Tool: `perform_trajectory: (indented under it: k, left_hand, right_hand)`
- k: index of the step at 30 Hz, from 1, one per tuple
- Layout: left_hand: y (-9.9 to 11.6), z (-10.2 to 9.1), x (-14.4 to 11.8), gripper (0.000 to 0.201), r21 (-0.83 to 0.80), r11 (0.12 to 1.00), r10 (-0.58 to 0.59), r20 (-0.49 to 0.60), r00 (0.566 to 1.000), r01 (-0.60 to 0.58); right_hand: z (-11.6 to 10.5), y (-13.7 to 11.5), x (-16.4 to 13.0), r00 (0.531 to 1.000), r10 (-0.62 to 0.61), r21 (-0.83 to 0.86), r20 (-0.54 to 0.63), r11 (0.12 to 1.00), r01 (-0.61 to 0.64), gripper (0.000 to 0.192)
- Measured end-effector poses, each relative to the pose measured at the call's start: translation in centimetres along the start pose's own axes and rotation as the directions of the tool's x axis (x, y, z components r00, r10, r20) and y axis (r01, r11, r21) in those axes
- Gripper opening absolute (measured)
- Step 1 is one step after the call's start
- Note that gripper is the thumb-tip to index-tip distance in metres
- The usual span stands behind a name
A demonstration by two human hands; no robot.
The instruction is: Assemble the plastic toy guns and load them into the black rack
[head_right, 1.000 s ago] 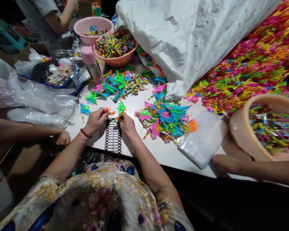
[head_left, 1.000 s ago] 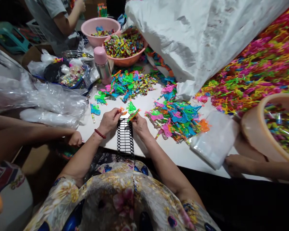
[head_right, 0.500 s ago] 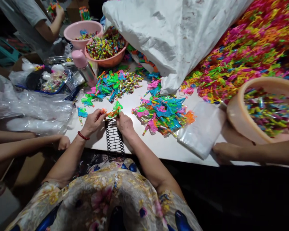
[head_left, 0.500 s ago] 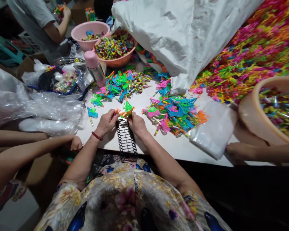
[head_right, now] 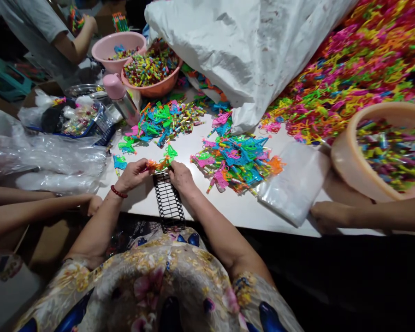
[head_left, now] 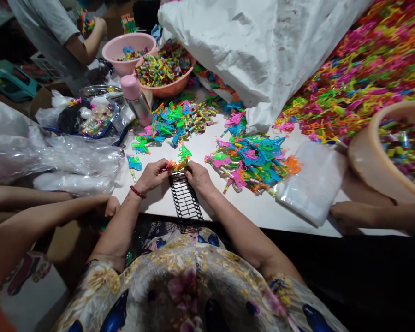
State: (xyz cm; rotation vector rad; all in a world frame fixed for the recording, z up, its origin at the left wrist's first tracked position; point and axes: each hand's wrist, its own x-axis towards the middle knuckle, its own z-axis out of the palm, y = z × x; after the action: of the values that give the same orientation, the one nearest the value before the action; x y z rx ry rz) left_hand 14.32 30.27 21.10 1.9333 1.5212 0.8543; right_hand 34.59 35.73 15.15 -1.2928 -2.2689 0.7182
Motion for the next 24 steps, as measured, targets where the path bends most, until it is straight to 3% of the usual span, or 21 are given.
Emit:
perform_trajectory:
  k: [5, 11, 13, 19, 24]
  left_hand:
    - [-0.1, 0.3, 0.3, 0.021, -0.034, 0.999, 0.03, 0.004, 1.0, -0.03]
    - [-0.2, 3.2, 0.7, 0.035, -0.061, 0.994, 0.074, -0.274, 0.959, -0.094]
    - [-0.4, 3.7, 0.8, 0.039, -0.061, 0.992, 0.09, -0.311, 0.946, -0.115]
    - [-0.8, 3.7, 1.0, 0.04, -0.061, 0.989, 0.114, -0.273, 0.955, -0.135]
    - [-0.7, 3.0, 1.2, 0.039, -0.195, 0.981, -0.06, -0.238, 0.969, 0.013]
  right_hand:
    - [0.3, 0.0, 0.1, 0.999, -0.029, 0.049, -0.043, 0.998, 0.031, 0.006]
    - [0.9, 0.1, 0.1, 0.992, -0.051, 0.069, -0.114, 0.996, 0.059, 0.008]
    - [1.2, 0.4, 0.1, 0.988, -0.076, 0.073, -0.133, 0.994, 0.086, 0.009]
    - [2.6, 1.3, 0.1, 0.975, -0.12, 0.126, -0.187, 0.981, 0.145, 0.009]
    - [2.2, 1.5, 0.4, 0.98, -0.09, 0.205, -0.177, 0.971, 0.126, 0.009]
